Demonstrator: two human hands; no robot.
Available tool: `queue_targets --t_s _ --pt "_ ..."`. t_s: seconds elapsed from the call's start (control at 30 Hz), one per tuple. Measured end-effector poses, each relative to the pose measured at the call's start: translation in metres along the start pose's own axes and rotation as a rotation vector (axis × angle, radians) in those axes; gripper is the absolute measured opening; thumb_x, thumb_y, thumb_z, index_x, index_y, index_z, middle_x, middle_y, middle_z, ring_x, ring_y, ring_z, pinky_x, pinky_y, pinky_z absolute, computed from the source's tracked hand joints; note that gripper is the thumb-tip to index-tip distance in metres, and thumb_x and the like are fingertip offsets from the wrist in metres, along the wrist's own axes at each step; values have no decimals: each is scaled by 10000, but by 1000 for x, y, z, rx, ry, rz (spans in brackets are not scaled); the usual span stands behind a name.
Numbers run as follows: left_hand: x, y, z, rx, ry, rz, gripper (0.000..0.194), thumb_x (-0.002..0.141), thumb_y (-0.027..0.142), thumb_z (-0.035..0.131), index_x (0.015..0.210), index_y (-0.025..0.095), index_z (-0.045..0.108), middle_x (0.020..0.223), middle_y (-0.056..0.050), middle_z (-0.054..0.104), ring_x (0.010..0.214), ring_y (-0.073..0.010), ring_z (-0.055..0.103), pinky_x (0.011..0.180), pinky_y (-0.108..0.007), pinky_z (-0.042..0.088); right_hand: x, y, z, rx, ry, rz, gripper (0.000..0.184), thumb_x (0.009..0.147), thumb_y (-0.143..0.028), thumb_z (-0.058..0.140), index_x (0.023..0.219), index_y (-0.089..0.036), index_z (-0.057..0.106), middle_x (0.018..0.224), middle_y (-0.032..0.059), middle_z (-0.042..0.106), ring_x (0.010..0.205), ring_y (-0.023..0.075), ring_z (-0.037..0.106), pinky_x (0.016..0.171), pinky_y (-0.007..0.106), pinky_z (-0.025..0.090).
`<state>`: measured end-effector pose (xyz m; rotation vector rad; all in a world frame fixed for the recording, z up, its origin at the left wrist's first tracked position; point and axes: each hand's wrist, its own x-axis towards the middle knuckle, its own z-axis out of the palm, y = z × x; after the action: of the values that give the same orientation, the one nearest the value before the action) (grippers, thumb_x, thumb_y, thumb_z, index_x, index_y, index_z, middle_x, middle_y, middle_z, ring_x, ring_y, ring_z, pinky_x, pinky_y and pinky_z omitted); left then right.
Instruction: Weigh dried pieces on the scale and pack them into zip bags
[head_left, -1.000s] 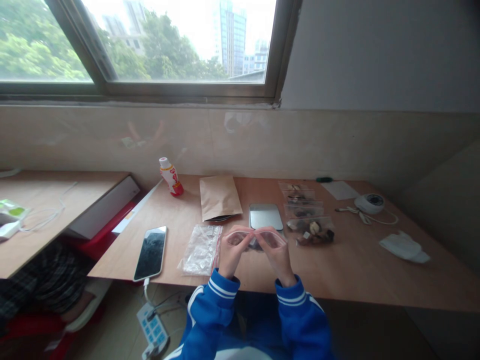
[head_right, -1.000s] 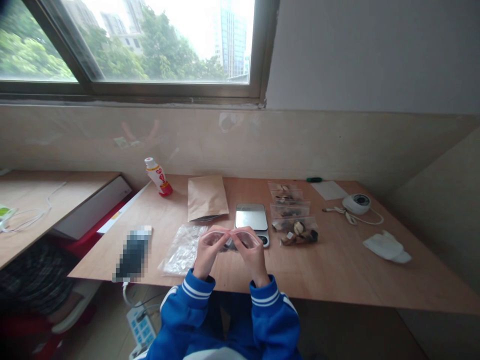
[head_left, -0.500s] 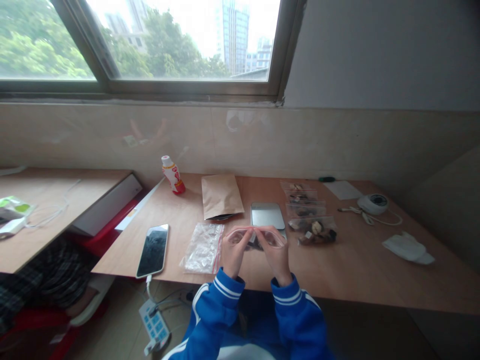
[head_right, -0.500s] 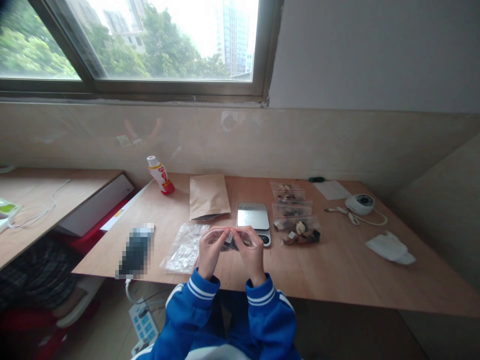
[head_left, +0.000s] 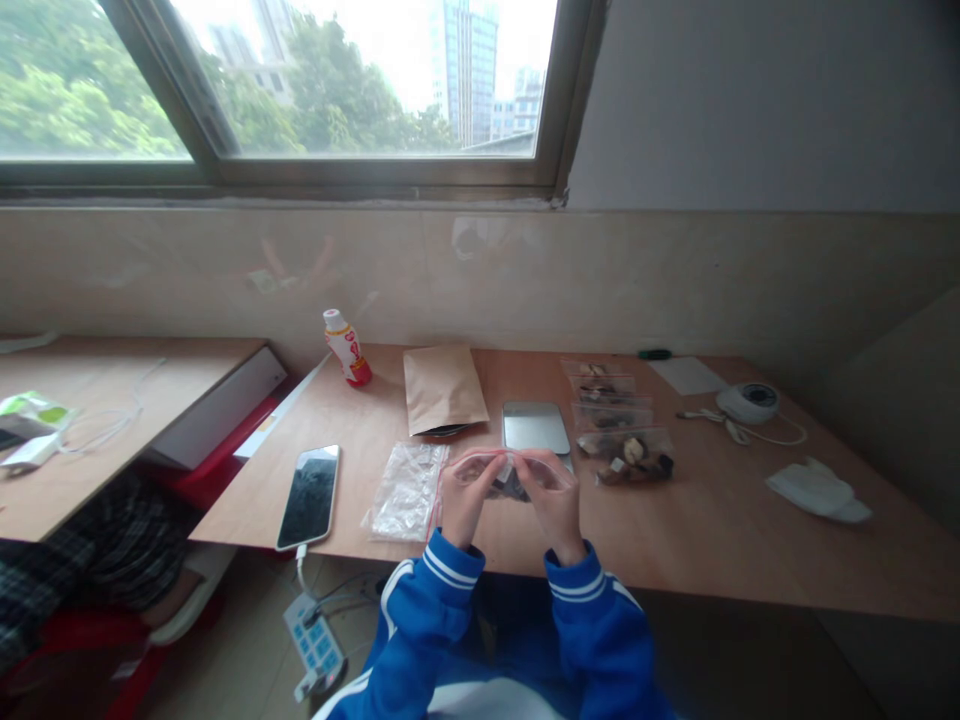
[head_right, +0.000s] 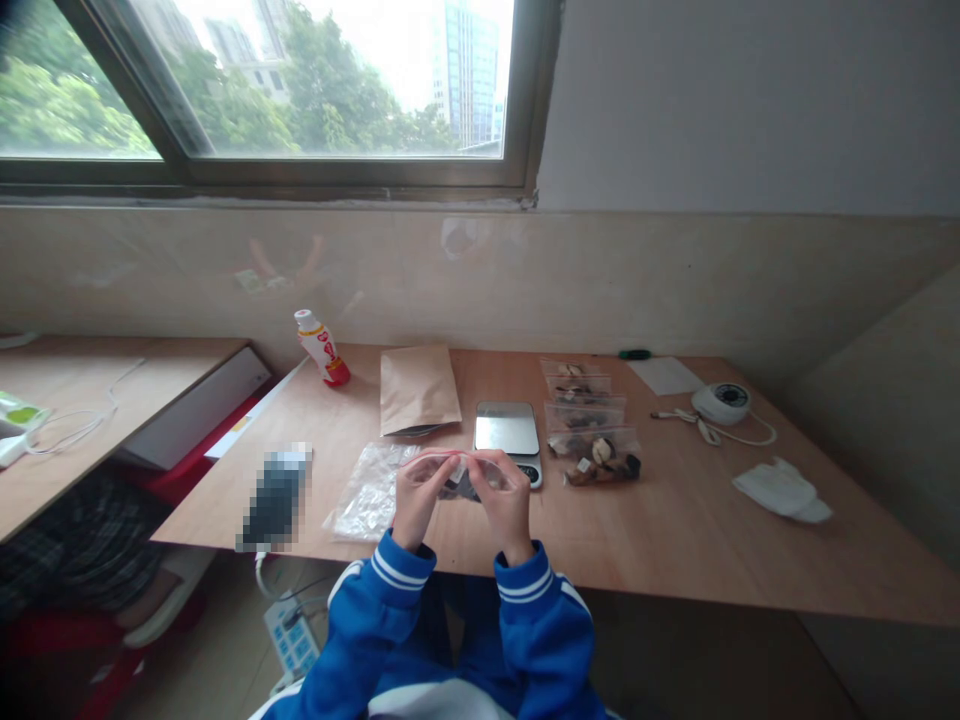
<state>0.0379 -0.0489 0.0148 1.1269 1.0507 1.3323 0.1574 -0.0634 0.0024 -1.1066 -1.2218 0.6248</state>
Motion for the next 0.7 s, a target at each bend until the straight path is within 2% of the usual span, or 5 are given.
queue_targets --t_s 0.3,0.53,0.7 --pt "0 -6 4 22 4 27 250 752 383 690 825 145 718 773 -49 714 687 -159 671 547 -221 553 2 -4 2 -22 28 7 87 840 -266 618 833 -182 642 800 19 665 740 151 635 695 261 517" --pt "3 -8 0 30 -7 70 234 765 370 682 815 143 711 771 -53 709 688 -157 662 572 -230 536 4 -6 3 23 -35 19 99 833 -277 629 848 -179 639 807 29 668 777 166 642 713 275 521" --pt "2 -10 4 81 44 125 225 756 364 691 787 142 714 759 -58 709 686 -154 654 602 -232 522 4 -5 5 -2 24 23 130 831 -306 634 822 -177 645 790 33 667 743 167 633 700 281 515"
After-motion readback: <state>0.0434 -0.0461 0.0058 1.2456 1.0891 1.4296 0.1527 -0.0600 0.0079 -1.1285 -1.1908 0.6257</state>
